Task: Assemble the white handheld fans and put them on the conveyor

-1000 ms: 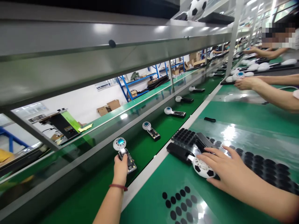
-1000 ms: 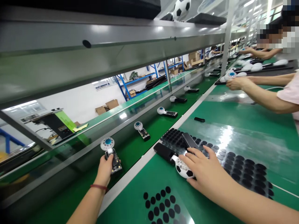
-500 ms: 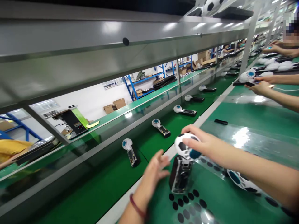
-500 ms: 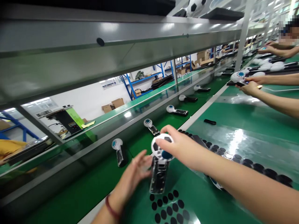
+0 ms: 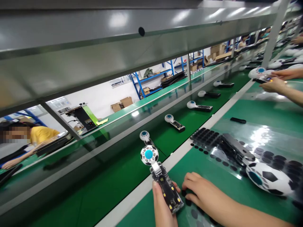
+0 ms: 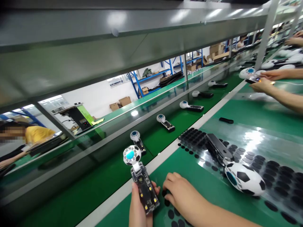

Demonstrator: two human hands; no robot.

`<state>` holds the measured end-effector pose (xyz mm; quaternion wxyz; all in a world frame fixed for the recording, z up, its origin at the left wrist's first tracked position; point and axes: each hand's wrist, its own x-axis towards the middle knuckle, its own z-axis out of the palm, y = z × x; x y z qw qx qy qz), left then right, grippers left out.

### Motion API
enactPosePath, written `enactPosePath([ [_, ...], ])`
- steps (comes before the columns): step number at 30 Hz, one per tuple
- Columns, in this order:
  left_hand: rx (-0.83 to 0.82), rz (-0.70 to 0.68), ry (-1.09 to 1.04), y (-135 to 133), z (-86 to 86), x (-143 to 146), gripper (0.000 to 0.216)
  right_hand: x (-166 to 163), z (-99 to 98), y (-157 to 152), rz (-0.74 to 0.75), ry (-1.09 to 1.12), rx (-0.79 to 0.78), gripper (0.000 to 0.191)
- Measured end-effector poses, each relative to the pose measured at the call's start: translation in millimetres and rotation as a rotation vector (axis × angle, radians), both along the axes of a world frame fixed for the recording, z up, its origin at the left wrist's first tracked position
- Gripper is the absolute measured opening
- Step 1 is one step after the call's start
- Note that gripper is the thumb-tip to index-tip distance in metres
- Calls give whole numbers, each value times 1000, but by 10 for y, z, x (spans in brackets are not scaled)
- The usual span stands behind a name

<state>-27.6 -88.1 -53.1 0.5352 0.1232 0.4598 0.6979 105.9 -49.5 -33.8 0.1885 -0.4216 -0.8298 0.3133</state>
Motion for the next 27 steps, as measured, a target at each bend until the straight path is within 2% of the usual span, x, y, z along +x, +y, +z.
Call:
enactPosePath([
  [4,-29,-45,122,-5,-20,46,54,-66,-61,-4,-76,-69,37,18],
  [8,-32,-65,170,-28,-23,55,54,-127,-154,2,-135,-96,5,18],
  [14,-57,-11,225,-32,-108,38,52,-195,-114,-4,-195,-138,-36,19],
  [19,-58,-3,244,-43,-96,32,49,-182,-79,-23,-185,-123,-63,16],
  [27,-40,-59,231,-50,-43,42,52,-112,-140,1,-159,-60,-88,17],
])
